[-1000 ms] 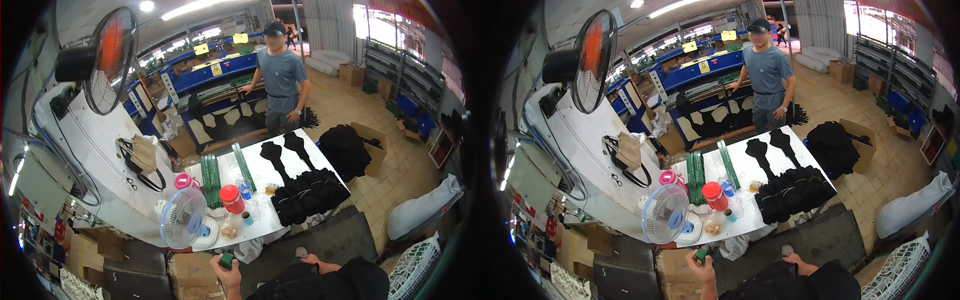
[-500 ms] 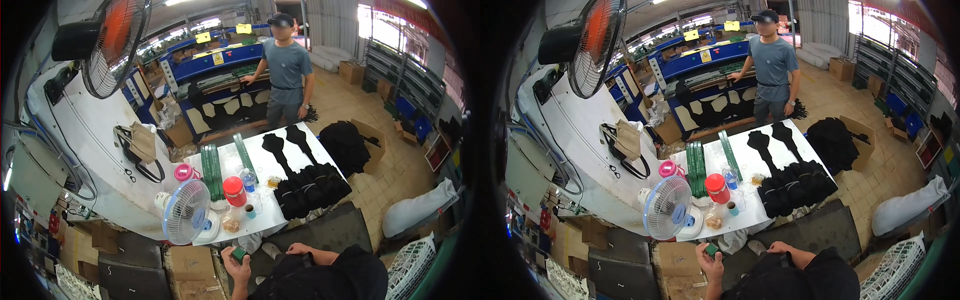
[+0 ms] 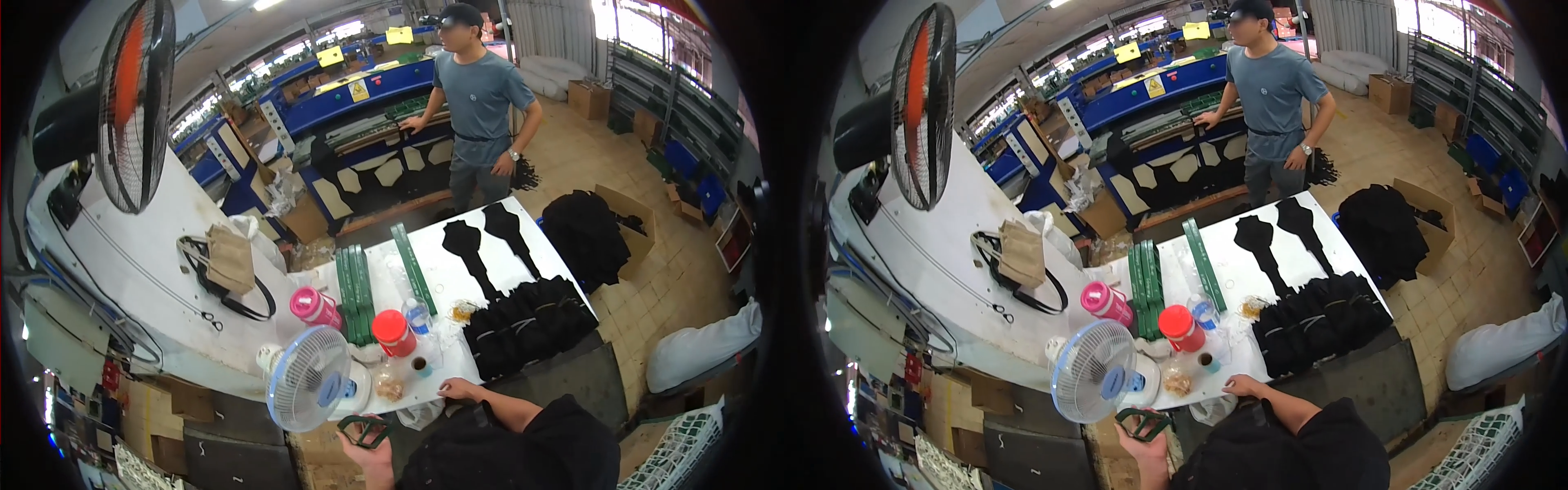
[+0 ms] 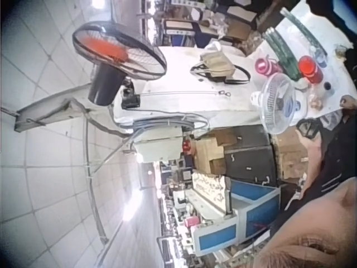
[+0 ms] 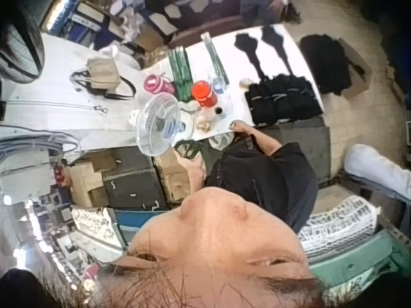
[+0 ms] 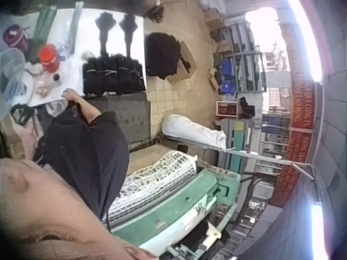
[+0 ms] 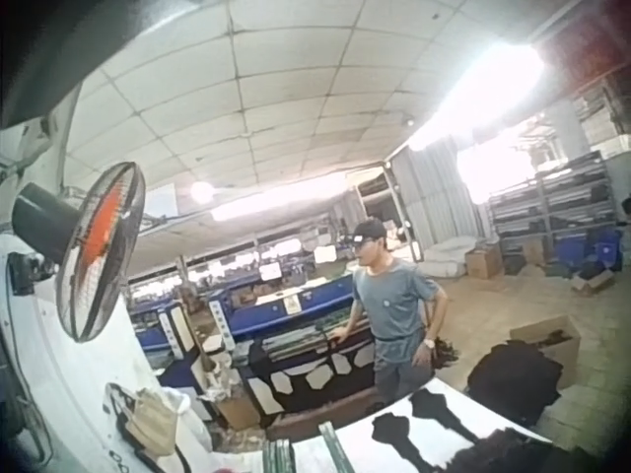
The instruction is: Cutting and organizing shoe upper components at a workstation using a die-cutting machine.
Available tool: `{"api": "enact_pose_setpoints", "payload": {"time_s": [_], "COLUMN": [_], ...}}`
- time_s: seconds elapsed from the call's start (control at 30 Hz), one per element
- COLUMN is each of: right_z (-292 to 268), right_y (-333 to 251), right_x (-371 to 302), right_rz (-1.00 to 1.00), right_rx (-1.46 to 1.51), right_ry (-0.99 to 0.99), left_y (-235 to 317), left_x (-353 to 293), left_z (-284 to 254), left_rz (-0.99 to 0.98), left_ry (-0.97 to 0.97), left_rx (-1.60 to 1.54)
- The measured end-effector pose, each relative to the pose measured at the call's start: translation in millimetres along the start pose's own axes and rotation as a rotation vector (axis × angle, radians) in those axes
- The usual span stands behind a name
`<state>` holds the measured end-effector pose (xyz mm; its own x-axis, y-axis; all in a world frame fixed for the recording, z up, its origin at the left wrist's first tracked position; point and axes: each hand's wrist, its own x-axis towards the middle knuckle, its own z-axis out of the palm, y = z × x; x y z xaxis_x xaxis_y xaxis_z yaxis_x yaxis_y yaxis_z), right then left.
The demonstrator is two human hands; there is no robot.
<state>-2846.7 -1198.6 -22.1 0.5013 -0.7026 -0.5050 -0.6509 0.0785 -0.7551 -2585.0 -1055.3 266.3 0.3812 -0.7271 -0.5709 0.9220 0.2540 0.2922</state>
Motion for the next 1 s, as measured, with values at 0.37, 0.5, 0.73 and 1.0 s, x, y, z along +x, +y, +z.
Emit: {"api": "enact_pose_setpoints", "payload": {"time_s": [0.37, 0.5, 0.73, 1.0], "right_z": [11.5, -12.0, -101.5, -160.4], "right_y": [171.6, 171.7, 68.1, 60.8], "right_x": [51.1, 32.4, 16.1, -13.2], "right_rz": [0.415, 0.297, 0.19, 0.567], "right_rx": [-0.209, 0.012, 0.05, -0.287], "right_ry": [-0.215, -0.307, -0.38, -0.096], "left_y": [-56.9, -69.2, -73.4, -79.6], "left_x": [45.1, 61.2, 78.4, 62.7], "left_z": [38.2, 61.6, 80.0, 65.9], "left_rz": [-0.276, -0.126, 0.011, 0.032], "left_ry": [-0.01, -0.16, -0.088, -0.124], "left_rx": [0.38, 0.681, 0.749, 0.834]}}
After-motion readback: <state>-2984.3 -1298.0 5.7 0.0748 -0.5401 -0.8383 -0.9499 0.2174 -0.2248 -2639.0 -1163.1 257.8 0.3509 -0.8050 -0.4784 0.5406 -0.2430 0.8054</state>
